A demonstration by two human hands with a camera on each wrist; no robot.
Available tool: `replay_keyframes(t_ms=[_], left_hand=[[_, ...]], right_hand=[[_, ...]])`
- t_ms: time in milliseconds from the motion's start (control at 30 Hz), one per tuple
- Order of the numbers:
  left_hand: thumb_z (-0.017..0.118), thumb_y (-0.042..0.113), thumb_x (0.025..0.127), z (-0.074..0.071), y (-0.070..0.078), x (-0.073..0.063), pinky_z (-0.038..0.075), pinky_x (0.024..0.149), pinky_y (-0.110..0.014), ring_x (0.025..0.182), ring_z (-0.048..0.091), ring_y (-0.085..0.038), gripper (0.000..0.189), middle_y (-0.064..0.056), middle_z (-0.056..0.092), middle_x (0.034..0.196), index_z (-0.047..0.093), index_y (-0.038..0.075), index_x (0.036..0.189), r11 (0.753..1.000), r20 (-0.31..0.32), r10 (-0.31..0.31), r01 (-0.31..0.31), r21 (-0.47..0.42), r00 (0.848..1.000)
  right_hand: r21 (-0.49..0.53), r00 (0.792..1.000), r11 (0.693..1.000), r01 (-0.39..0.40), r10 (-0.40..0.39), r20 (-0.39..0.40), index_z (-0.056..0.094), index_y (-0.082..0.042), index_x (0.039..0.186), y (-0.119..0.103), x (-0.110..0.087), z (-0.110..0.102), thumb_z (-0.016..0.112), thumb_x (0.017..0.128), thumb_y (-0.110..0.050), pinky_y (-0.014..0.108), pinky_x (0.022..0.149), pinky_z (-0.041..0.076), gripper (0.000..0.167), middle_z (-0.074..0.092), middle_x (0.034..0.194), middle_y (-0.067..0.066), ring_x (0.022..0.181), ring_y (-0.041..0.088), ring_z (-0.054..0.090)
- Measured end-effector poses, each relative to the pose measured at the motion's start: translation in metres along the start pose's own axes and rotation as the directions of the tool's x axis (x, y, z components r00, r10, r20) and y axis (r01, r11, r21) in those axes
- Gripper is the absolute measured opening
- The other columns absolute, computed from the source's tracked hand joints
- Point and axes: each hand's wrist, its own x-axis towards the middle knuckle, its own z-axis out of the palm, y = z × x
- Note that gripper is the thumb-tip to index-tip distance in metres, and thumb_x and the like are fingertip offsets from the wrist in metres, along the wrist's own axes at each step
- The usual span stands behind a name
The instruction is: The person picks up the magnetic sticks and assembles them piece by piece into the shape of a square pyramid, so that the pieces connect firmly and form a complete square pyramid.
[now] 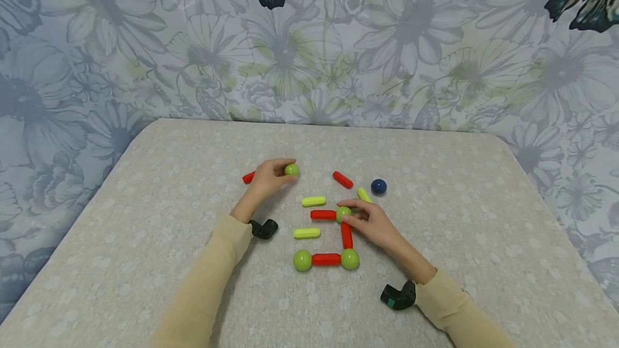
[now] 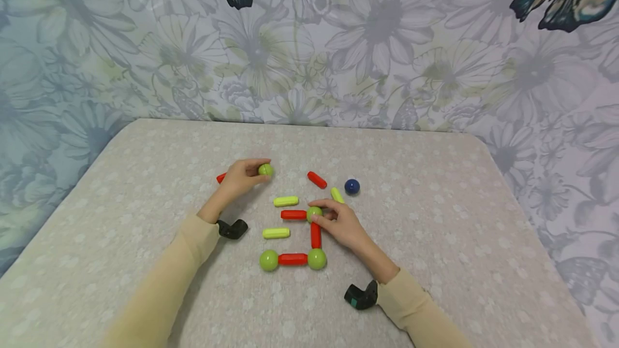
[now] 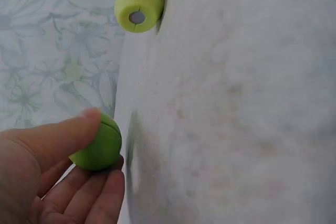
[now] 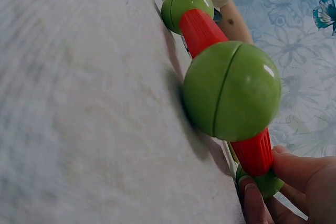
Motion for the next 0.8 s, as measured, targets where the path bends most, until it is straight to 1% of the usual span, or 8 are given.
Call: replay_keyframes(t_ms=[100,300,400,467,567,633,733,800], left_hand=[[0.069,0.007,0.085,-0.002,0.003,-0.011,0.047,0.087,-0.035,0.110,0.055,-0.028,0.046,-0.017,0.056,0.124,0.055,-0.001,0.128,0.999,0.019,0.003,-0.002,-0.036,1.000],[0.072,0.008,0.083,-0.006,0.011,-0.043,0.050,0.081,-0.034,0.108,0.057,-0.029,0.042,-0.014,0.057,0.123,0.060,0.001,0.123,0.993,0.083,0.015,-0.005,-0.121,0.996],[0.073,0.008,0.083,-0.006,0.011,-0.056,0.051,0.080,-0.035,0.105,0.058,-0.031,0.042,-0.016,0.057,0.122,0.061,-0.001,0.122,0.988,0.104,0.042,-0.026,-0.151,0.994],[0.073,0.009,0.083,-0.006,0.011,-0.064,0.050,0.080,-0.035,0.102,0.059,-0.031,0.042,-0.016,0.058,0.121,0.060,-0.002,0.121,0.988,0.122,0.065,-0.047,-0.148,0.990],[0.073,0.009,0.083,-0.004,0.009,-0.072,0.050,0.081,-0.036,0.100,0.060,-0.029,0.042,-0.015,0.060,0.118,0.060,-0.003,0.121,0.987,0.156,0.093,-0.070,-0.144,0.983],[0.073,0.010,0.083,-0.001,0.007,-0.075,0.049,0.082,-0.035,0.100,0.060,-0.027,0.041,-0.013,0.061,0.116,0.061,-0.002,0.120,0.987,0.172,0.101,-0.077,-0.141,0.980],[0.074,0.011,0.082,0.003,0.006,-0.077,0.048,0.083,-0.035,0.099,0.059,-0.024,0.041,-0.010,0.062,0.114,0.062,0.000,0.120,0.986,0.185,0.113,-0.087,-0.144,0.976],[0.074,0.012,0.082,0.006,0.005,-0.078,0.048,0.082,-0.034,0.098,0.059,-0.023,0.041,-0.009,0.063,0.112,0.062,0.000,0.119,0.985,0.185,0.112,-0.085,-0.148,0.976]], right_hand=[[-0.002,1.000,1.000,-0.002,0.002,-0.003,0.063,-0.006,0.119,0.000,0.000,0.000,0.064,0.091,-0.015,0.022,0.052,0.035,0.030,0.058,0.072,0.003,0.058,0.013,0.045],[-0.009,1.000,1.000,-0.003,0.003,-0.007,0.064,-0.006,0.118,0.000,0.000,0.000,0.065,0.090,-0.015,0.022,0.051,0.035,0.030,0.055,0.067,0.003,0.057,0.013,0.044],[-0.007,1.000,1.000,-0.011,0.011,-0.004,0.064,-0.007,0.119,0.000,0.001,0.000,0.065,0.090,-0.015,0.022,0.051,0.035,0.030,0.055,0.068,0.003,0.058,0.013,0.044],[-0.007,1.000,1.000,-0.011,0.011,0.000,0.064,-0.007,0.119,-0.001,0.001,0.000,0.064,0.091,-0.016,0.022,0.051,0.035,0.030,0.055,0.067,0.003,0.057,0.013,0.044],[-0.008,1.000,1.000,-0.007,0.007,0.004,0.063,-0.007,0.119,-0.001,0.000,-0.001,0.064,0.091,-0.016,0.022,0.051,0.035,0.030,0.055,0.067,0.003,0.057,0.013,0.044],[-0.010,1.000,1.000,-0.006,0.006,0.003,0.063,-0.007,0.120,-0.002,0.000,-0.001,0.064,0.091,-0.016,0.023,0.051,0.035,0.030,0.056,0.068,0.003,0.057,0.013,0.044],[-0.014,1.000,1.000,-0.010,0.010,0.002,0.063,-0.007,0.120,-0.001,0.000,-0.001,0.064,0.091,-0.016,0.023,0.052,0.035,0.030,0.058,0.071,0.003,0.058,0.014,0.044],[-0.011,1.000,1.000,-0.011,0.011,0.002,0.063,-0.007,0.120,-0.001,0.000,-0.001,0.064,0.091,-0.016,0.023,0.052,0.035,0.030,0.059,0.072,0.003,0.058,0.014,0.044]])
